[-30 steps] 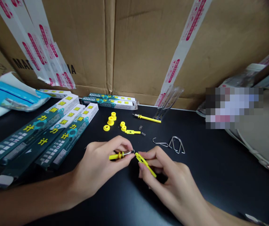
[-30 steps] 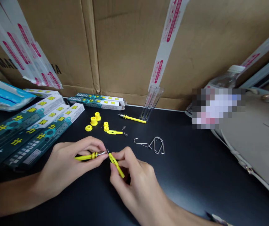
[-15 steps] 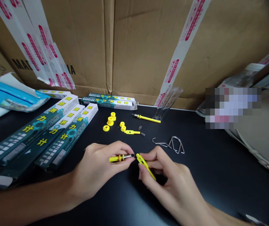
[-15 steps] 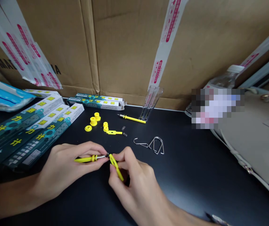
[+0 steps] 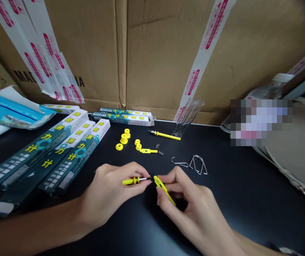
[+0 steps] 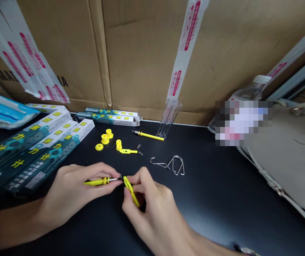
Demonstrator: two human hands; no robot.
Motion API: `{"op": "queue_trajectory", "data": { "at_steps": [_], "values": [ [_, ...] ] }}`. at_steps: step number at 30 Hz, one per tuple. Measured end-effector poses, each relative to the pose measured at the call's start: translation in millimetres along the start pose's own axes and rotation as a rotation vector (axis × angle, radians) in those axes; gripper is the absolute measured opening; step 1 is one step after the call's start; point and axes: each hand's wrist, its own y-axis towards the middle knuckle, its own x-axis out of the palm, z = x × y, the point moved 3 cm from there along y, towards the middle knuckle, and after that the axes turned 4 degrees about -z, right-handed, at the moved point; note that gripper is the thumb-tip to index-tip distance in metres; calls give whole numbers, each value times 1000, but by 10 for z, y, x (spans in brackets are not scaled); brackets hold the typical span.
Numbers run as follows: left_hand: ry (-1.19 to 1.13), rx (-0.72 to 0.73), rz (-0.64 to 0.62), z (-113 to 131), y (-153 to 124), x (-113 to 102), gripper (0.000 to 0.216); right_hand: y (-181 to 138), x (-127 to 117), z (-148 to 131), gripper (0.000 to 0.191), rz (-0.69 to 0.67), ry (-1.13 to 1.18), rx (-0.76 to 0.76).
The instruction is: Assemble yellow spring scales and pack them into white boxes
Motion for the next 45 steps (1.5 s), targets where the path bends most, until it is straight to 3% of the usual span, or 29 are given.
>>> {"op": "queue_trajectory", "data": {
  "at_steps": [10, 13, 21, 30, 38, 45],
  "values": [
    [-21, -46, -37, 1, -19, -1, 13, 4, 3, -10, 9, -6, -32, -2],
    [-29, -44, -32, 11, -18, -1, 14, 9, -4, 18, 8, -27, 16, 58],
    [-30, -65, -45, 36, -8, -14, 21, 64, -32, 128, 27, -103, 129, 208],
    [-9, 21, -43, 51, -16, -10, 15, 76, -31, 115, 31, -138, 148, 231],
    [-18, 24, -87, 54, -7, 4, 8, 86, -63, 117, 30, -108, 157, 239],
    [18, 59, -29, 60, -12, 14, 11, 101, -75, 113, 31, -70, 192, 278]
  ]
}}
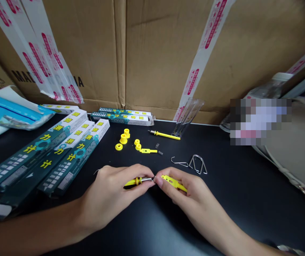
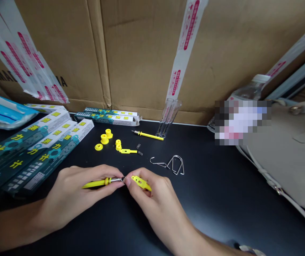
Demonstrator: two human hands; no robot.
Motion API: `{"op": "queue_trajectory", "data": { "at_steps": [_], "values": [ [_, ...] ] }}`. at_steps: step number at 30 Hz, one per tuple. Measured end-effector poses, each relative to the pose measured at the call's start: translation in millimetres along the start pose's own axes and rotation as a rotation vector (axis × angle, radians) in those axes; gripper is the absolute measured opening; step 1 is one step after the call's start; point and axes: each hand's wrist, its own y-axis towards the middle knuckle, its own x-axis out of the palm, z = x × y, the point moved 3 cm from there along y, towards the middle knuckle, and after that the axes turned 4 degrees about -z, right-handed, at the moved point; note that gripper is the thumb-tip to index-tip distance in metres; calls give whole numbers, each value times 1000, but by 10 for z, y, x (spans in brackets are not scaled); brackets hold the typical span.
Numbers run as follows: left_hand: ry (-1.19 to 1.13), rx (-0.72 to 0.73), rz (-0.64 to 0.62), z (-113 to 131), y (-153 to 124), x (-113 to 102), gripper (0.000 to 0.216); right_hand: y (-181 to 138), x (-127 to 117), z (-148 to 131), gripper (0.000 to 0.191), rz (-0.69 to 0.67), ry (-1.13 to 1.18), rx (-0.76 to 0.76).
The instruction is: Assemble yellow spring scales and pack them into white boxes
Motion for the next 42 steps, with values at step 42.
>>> {"op": "queue_trajectory", "data": {
  "at_steps": [42],
  "values": [
    [-44, -92, -16, -86, -40, 18, 16, -110, 95, -33, 10, -5, -128, -189]
  ]
}}
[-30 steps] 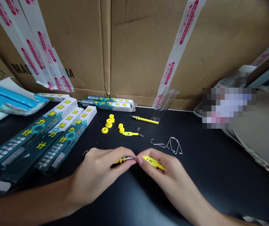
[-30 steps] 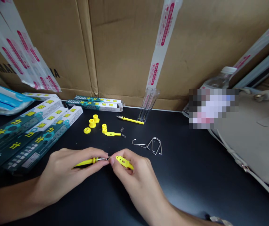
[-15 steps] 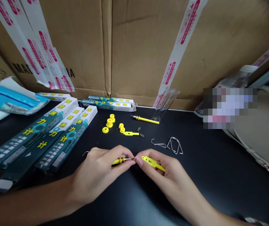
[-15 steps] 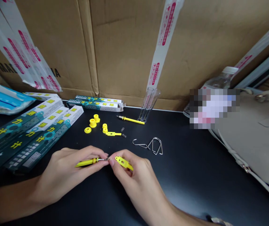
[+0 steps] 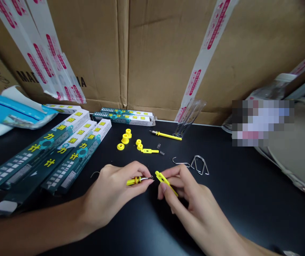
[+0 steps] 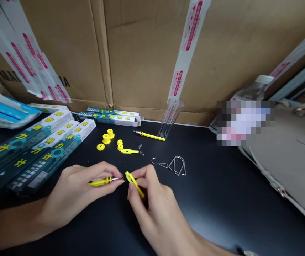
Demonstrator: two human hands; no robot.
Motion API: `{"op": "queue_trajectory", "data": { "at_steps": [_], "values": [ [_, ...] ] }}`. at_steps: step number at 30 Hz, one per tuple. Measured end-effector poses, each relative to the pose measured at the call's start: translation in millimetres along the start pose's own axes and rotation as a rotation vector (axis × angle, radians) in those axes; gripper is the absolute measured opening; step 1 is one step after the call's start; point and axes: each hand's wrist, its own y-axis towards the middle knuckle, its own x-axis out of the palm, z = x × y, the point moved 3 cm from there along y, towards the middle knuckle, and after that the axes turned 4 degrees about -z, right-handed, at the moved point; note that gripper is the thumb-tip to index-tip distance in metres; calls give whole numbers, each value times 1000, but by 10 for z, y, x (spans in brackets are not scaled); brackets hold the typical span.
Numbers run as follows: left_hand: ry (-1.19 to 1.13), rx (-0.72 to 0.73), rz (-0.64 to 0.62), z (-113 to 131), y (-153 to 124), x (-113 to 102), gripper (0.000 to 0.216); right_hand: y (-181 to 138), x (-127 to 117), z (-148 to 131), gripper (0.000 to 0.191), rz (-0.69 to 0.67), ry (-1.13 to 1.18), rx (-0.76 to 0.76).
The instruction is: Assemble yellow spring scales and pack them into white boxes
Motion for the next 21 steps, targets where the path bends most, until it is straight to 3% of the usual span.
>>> {"op": "queue_trajectory", "data": {
  "at_steps": [7, 21],
  "values": [
    [11, -3, 11, -7, -5, 10, 16, -4, 9, -12, 11, 67, -54, -30],
    [82, 85, 25, 6, -4, 5, 16, 28, 14, -42, 14, 42, -103, 21]
  ]
}}
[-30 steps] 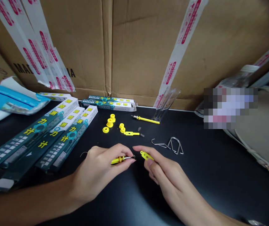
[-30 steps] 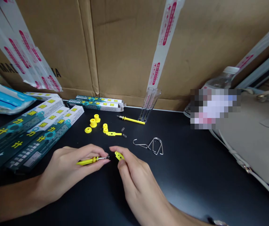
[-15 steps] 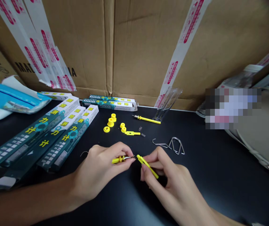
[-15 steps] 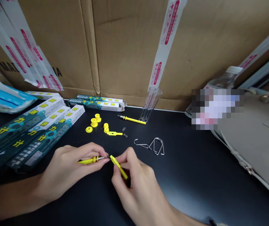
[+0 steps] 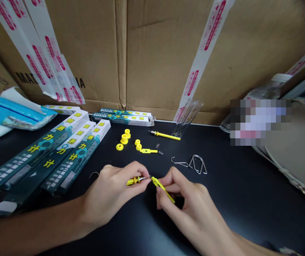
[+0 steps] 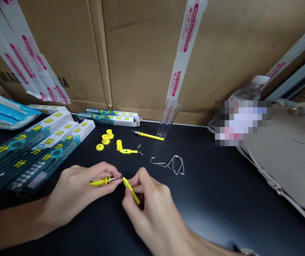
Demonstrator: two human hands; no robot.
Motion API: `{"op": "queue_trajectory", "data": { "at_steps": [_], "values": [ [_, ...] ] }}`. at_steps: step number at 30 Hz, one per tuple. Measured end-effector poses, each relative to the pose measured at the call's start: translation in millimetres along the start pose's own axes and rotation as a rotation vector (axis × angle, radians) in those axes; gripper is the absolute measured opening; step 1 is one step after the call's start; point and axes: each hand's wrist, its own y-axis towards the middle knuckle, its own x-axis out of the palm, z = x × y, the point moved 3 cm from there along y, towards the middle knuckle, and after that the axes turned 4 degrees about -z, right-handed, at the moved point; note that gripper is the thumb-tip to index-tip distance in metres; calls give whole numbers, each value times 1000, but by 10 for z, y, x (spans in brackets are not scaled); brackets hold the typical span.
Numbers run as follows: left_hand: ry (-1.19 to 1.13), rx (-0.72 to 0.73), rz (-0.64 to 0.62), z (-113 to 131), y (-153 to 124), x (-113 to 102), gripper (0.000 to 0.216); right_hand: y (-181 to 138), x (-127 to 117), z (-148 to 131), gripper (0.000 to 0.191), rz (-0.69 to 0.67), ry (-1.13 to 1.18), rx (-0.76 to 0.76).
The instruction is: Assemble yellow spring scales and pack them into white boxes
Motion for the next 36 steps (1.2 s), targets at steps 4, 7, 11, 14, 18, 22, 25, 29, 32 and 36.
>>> {"op": "queue_trajectory", "data": {
  "at_steps": [4, 7, 11, 14, 18, 22, 25, 29, 32, 36],
  "values": [
    [20, 46, 13, 18, -1, 6, 15, -5, 13, -1, 14, 22, 0, 6],
    [22, 52, 12, 25, -4, 12, 14, -2, 23, 3, 14, 35, 3, 6],
    [9, 43, 12, 24, -2, 13, 14, 5, 39, -4, 15, 23, 23, 15],
    [5, 36, 4, 16, 4, 14, 15, 12, 41, -16, 16, 7, 58, 57],
    [35, 31, 8, 7, 4, 9, 16, 32, 39, -28, 14, -14, 127, 158],
    [58, 15, -24, 15, -11, 6, 14, 49, 40, -31, 11, -36, 185, 237],
    [63, -4, -56, 21, -14, 9, 12, 55, 42, -17, 10, -58, 194, 253],
    [53, -23, -73, 14, -2, 14, 12, 66, 44, 13, 10, -74, 189, 245],
    [45, -27, -84, 14, 9, 18, 13, 71, 51, 29, 10, -88, 199, 236],
    [68, -4, -92, 29, 14, 18, 14, 71, 59, 42, 11, -100, 235, 214]
  ]
}}
